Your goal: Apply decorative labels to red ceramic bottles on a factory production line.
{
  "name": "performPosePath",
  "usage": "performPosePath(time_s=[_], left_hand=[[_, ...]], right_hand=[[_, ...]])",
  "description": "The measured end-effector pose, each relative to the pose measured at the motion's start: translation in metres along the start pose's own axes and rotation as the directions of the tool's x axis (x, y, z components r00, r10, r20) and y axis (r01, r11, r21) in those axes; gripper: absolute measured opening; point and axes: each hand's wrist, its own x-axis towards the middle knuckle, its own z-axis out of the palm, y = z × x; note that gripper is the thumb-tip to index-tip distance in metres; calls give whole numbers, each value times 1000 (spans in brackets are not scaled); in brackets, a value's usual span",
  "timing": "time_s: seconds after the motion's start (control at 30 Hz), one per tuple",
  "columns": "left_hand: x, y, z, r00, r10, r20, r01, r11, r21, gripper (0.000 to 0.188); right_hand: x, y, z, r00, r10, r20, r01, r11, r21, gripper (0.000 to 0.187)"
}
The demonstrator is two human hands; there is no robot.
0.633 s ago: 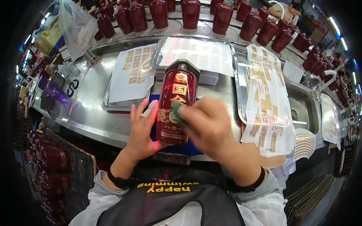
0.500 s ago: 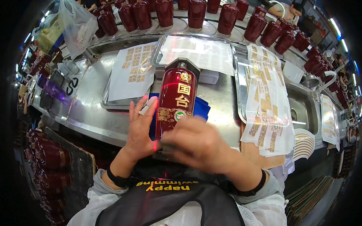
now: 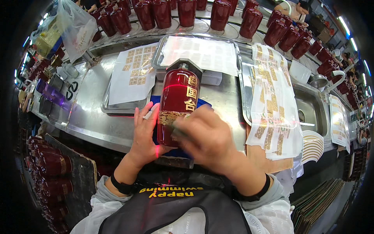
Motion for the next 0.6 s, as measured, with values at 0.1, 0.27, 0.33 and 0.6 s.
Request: performPosePath(time_s=[0.1, 0.27, 0.33, 0.6], left_hand=[[3, -1, -4, 1000, -2, 27, 0, 998, 59, 103], [4, 3, -14, 1000, 29, -2, -28, 994, 106, 107], [3, 5, -13, 1000, 20, 15, -22, 992, 123, 109], [3, -1, -3, 995, -38, 87, 44, 997, -63, 111]], right_hand=[[0, -1, 3, 981, -141, 131, 132, 989, 73, 35], [4, 0, 3, 995, 49, -89, -65, 981, -184, 36], [3, -2, 2, 975, -175, 137, 180, 984, -20, 35], [-1, -2, 0, 940, -191, 284, 87, 936, 342, 26]])
